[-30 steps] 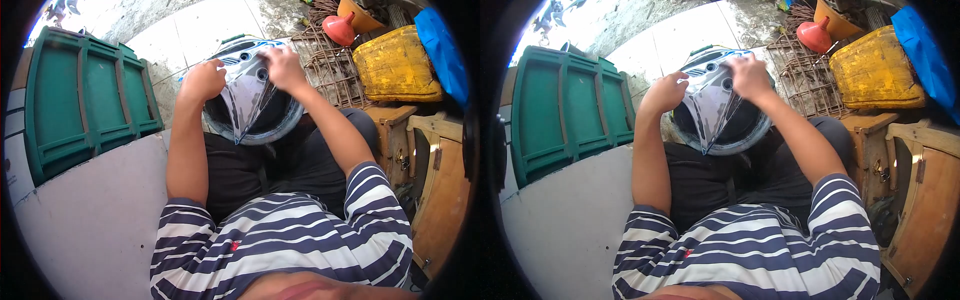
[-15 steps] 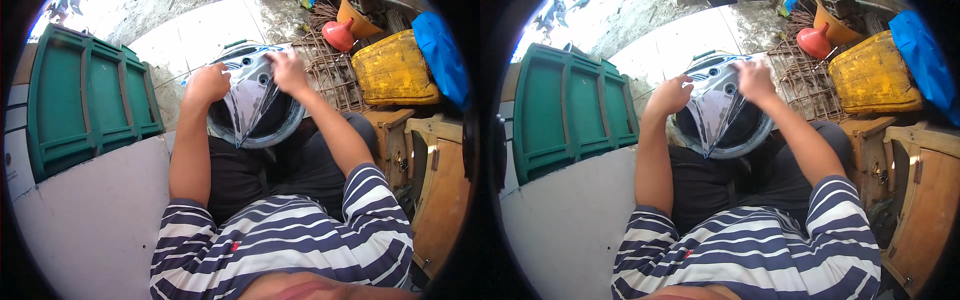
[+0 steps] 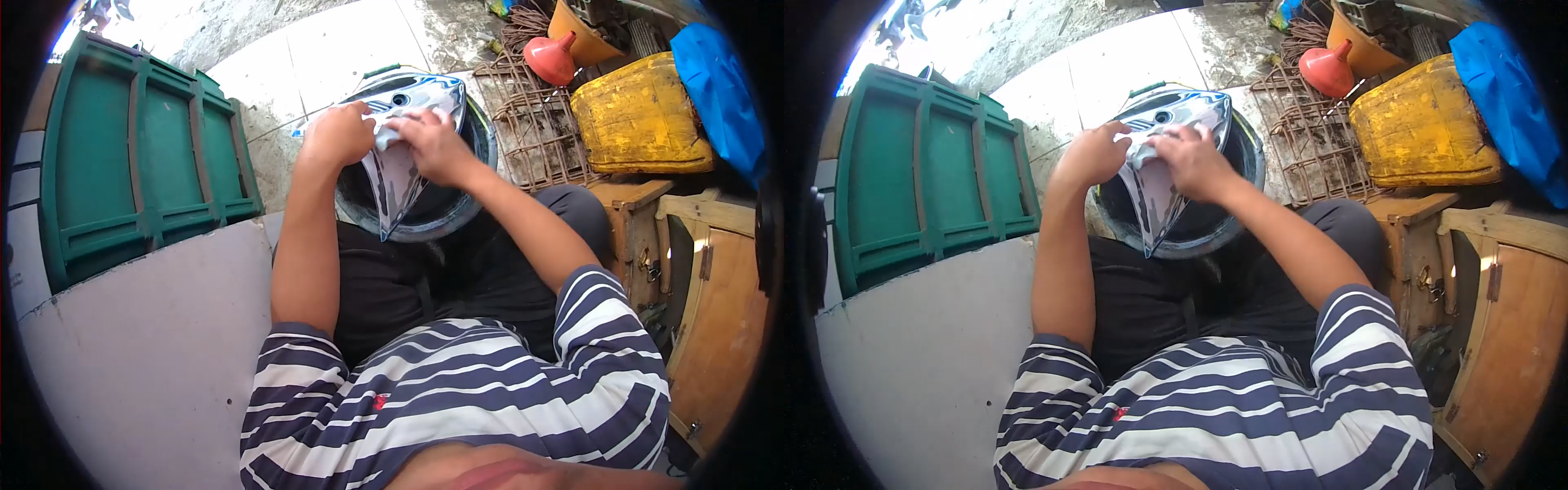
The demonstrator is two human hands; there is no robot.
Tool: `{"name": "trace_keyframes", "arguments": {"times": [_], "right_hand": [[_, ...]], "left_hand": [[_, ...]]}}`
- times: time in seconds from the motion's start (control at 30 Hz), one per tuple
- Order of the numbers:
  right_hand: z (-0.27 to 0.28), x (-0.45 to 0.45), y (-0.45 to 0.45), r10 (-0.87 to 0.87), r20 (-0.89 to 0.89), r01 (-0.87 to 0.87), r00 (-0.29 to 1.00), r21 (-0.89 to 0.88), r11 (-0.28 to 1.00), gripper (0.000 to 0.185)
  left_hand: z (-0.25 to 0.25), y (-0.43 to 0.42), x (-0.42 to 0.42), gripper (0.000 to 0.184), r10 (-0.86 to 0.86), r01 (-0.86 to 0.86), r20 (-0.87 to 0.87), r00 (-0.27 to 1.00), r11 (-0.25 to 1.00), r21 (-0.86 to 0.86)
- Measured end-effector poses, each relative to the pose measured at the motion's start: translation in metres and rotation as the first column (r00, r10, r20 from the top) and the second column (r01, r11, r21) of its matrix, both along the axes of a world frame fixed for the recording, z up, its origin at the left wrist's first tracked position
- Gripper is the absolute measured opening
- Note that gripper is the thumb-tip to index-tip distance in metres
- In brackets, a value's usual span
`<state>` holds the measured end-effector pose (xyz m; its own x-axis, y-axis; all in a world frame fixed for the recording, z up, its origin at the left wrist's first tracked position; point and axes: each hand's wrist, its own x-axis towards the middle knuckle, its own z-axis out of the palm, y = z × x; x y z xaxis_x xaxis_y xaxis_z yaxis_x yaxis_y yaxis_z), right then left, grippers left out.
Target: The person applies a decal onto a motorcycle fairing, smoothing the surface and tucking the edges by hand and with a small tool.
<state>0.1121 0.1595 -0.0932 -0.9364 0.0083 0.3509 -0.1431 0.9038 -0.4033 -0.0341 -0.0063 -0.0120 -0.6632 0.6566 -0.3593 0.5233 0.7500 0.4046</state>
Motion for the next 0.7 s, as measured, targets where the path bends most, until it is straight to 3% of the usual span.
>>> {"name": "trace_keyframes", "arguments": {"times": [0.03, 0.1, 0.17, 0.23, 0.27, 0.3, 0.37, 0.4, 0.43, 0.5, 0.6, 0.63, 0.7], "right_hand": [[-0.001, -0.003, 0.009, 0.002, 0.008, -0.002, 1.0, 0.038, 0.999, 0.044], [-0.002, -0.014, 0.048, -0.175, 0.132, 0.187, 0.976, -0.089, 0.978, 0.035], [-0.017, -0.013, 0.073, -0.437, 0.082, 0.434, 0.896, 0.052, 0.899, 0.031], [0.002, -0.01, 0.056, -0.373, 0.163, 0.368, 0.914, 0.061, 0.928, 0.033], [-0.004, -0.009, 0.046, -0.224, 0.082, 0.22, 0.971, 0.058, 0.974, 0.038], [0.005, -0.01, 0.03, -0.112, 0.156, 0.115, 0.981, -0.014, 0.993, 0.041], [0.0, -0.007, 0.011, -0.024, 0.018, 0.022, 1.0, 0.109, 0.994, 0.044], [0.002, -0.008, 0.022, -0.052, 0.039, 0.044, 0.998, 0.173, 0.984, 0.045], [0.018, -0.011, 0.035, -0.096, 0.171, 0.082, 0.981, 0.084, 0.993, 0.043], [0.012, -0.015, 0.075, -0.337, 0.248, 0.331, 0.908, 0.063, 0.941, 0.035], [-0.002, -0.013, 0.081, -0.338, 0.246, 0.336, 0.909, 0.049, 0.941, 0.035], [0.014, -0.013, 0.055, -0.271, 0.287, 0.281, 0.919, 0.007, 0.96, 0.034], [0.009, -0.009, 0.018, -0.05, 0.103, 0.051, 0.993, -0.005, 0.999, 0.04]], "left_hand": [[0.001, -0.004, 0.002, 0.04, 0.0, 0.0, 0.004, 1.0, 1.0, -0.002], [0.005, -0.009, 0.008, 0.039, 0.011, -0.011, -0.003, 1.0, 0.999, 0.033], [0.009, -0.005, 0.007, 0.039, 0.009, -0.008, -0.022, 1.0, 0.999, 0.036], [0.007, 0.001, 0.005, 0.04, 0.019, -0.019, -0.013, 1.0, 0.999, -0.029], [0.005, 0.0, 0.005, 0.041, 0.016, -0.016, -0.012, 1.0, 1.0, -0.016], [0.003, -0.001, 0.005, 0.041, 0.016, -0.016, -0.008, 1.0, 1.0, -0.007], [0.006, -0.001, 0.005, 0.041, 0.007, -0.007, -0.012, 1.0, 1.0, -0.006], [0.009, -0.001, 0.006, 0.041, 0.011, -0.012, -0.007, 1.0, 1.0, -0.014], [0.009, -0.003, 0.007, 0.041, 0.019, -0.019, -0.001, 1.0, 1.0, -0.023], [0.007, -0.003, 0.006, 0.042, 0.016, -0.017, -0.009, 1.0, 1.0, -0.016], [0.011, 0.002, 0.008, 0.042, 0.009, -0.009, -0.016, 1.0, 1.0, -0.024], [0.011, 0.002, 0.008, 0.042, 0.011, -0.012, -0.021, 1.0, 1.0, -0.027], [0.008, 0.002, 0.009, 0.042, 0.01, -0.011, -0.024, 1.0, 1.0, -0.025]]}}
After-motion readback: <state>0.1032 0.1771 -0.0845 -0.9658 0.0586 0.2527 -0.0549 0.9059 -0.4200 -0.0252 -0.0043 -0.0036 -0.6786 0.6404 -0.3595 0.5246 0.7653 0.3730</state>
